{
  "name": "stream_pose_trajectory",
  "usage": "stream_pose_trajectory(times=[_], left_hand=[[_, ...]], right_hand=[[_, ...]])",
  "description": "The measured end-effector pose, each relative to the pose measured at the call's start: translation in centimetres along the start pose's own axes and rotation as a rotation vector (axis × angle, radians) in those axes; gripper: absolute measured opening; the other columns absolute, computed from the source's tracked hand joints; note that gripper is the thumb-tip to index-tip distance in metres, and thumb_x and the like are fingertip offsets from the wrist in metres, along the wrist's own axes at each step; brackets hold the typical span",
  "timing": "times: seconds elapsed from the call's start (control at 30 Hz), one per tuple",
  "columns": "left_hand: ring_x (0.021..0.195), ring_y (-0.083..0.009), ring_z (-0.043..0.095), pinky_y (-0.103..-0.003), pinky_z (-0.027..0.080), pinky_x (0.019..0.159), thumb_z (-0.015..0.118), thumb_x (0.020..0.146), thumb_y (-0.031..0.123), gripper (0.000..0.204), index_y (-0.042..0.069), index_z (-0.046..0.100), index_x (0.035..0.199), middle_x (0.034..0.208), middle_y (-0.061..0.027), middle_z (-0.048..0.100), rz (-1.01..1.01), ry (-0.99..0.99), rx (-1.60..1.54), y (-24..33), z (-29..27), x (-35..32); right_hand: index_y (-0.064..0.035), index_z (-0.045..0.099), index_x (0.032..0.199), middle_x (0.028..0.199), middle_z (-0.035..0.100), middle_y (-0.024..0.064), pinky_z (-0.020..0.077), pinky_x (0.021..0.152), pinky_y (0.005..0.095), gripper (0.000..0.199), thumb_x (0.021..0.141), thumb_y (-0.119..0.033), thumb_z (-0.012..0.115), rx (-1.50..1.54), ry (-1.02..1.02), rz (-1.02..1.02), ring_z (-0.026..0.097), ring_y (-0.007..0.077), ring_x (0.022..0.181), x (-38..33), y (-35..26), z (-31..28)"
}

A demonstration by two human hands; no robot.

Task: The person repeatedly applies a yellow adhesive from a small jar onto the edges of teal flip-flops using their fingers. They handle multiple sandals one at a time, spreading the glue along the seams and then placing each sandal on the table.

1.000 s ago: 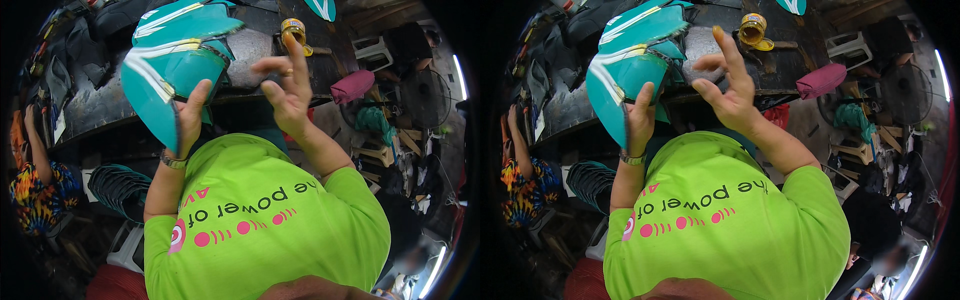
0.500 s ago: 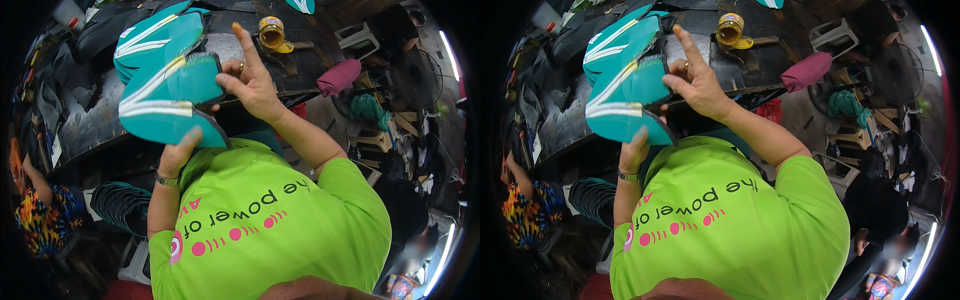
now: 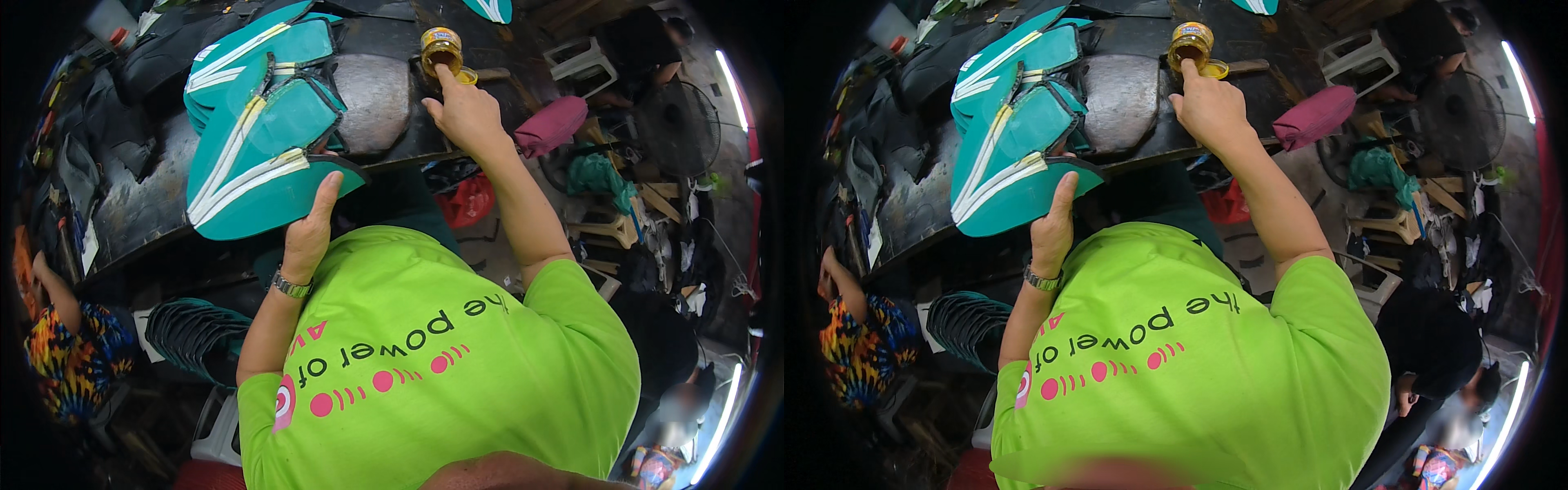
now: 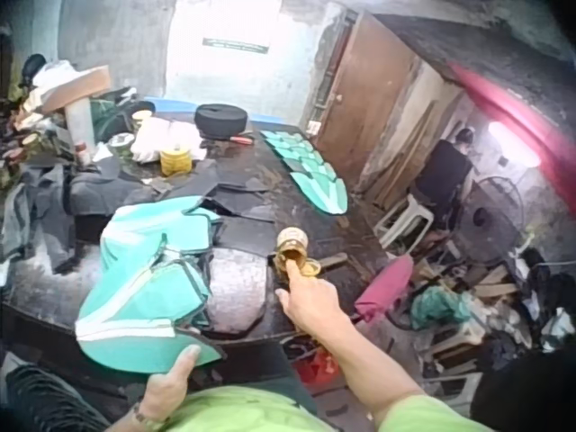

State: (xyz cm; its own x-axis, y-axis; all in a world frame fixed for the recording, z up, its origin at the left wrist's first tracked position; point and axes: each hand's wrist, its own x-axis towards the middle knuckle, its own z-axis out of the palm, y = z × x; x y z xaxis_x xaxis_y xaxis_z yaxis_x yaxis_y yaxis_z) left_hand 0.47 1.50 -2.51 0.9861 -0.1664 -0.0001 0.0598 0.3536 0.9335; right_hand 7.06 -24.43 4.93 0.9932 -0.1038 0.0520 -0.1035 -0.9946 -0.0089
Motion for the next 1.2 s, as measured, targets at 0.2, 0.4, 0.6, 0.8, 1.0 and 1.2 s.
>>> stream_pose_trajectory(times=[0.2,0.4,0.6,0.8,1.0,1.2], left_hand=[[0.107,-0.0112,0.061,-0.025,0.047,0.096,0.062,0.100,0.017,0.030,-0.001,0.066,0.123,0.120,-0.0061,0.067,0.008,0.004,0.110,-0.5,-0.4,-0.4],[0.106,-0.0109,0.060,-0.025,0.047,0.095,0.062,0.099,0.017,0.030,-0.002,0.066,0.122,0.121,-0.0057,0.065,-0.037,0.038,0.164,-0.3,0.5,-0.1],[0.101,-0.0104,0.062,-0.024,0.049,0.091,0.065,0.098,0.013,0.025,-0.003,0.067,0.117,0.114,-0.0059,0.067,0.061,0.065,0.021,-0.5,0.9,-0.1],[0.100,-0.0106,0.063,-0.025,0.051,0.090,0.065,0.097,0.010,0.025,-0.004,0.067,0.117,0.113,-0.0066,0.067,0.037,0.066,-0.163,-1.3,0.7,0.3],[0.100,-0.0121,0.064,-0.027,0.052,0.089,0.064,0.097,0.008,0.022,-0.003,0.068,0.115,0.110,-0.0082,0.069,0.114,0.054,0.025,-1.8,0.4,0.3],[0.097,-0.0133,0.065,-0.027,0.053,0.086,0.065,0.096,0.008,0.025,-0.004,0.067,0.118,0.110,-0.0082,0.070,0.242,-0.011,0.142,-1.6,-0.3,0.2]], right_hand=[[-0.0067,0.060,0.115,0.098,0.067,0.0192,0.0540,0.071,0.0453,0.036,0.091,-0.034,0.065,-0.048,0.100,-0.096,0.067,0.0386,0.082,-1.0,-1.4,-2.3],[-0.0108,0.067,0.124,0.125,0.054,0.0164,0.0416,0.099,0.0381,0.042,0.096,-0.042,0.061,0.924,0.277,-0.528,0.052,0.0311,0.118,-3.7,-4.4,-3.3],[-0.0147,0.048,0.147,0.161,0.021,0.0208,0.0095,0.119,0.0496,0.057,0.101,-0.049,0.048,1.017,0.060,-0.551,0.009,0.0398,0.150,-4.5,-8.0,0.7],[-0.0147,0.044,0.149,0.162,0.017,0.0210,0.0081,0.120,0.0485,0.062,0.100,-0.052,0.046,1.066,0.098,-0.550,0.010,0.0404,0.150,-5.0,-9.1,2.1],[-0.0183,0.047,0.148,0.164,0.017,0.0153,0.0012,0.116,0.0610,0.064,0.096,-0.056,0.052,0.928,0.102,-0.651,0.005,0.0391,0.151,-5.2,-9.3,1.9],[-0.0334,0.059,0.137,0.163,0.025,0.0059,-0.0011,0.114,0.0677,0.055,0.090,-0.062,0.056,0.646,0.162,-0.753,0.005,0.0352,0.152,-4.4,-8.6,1.1]])
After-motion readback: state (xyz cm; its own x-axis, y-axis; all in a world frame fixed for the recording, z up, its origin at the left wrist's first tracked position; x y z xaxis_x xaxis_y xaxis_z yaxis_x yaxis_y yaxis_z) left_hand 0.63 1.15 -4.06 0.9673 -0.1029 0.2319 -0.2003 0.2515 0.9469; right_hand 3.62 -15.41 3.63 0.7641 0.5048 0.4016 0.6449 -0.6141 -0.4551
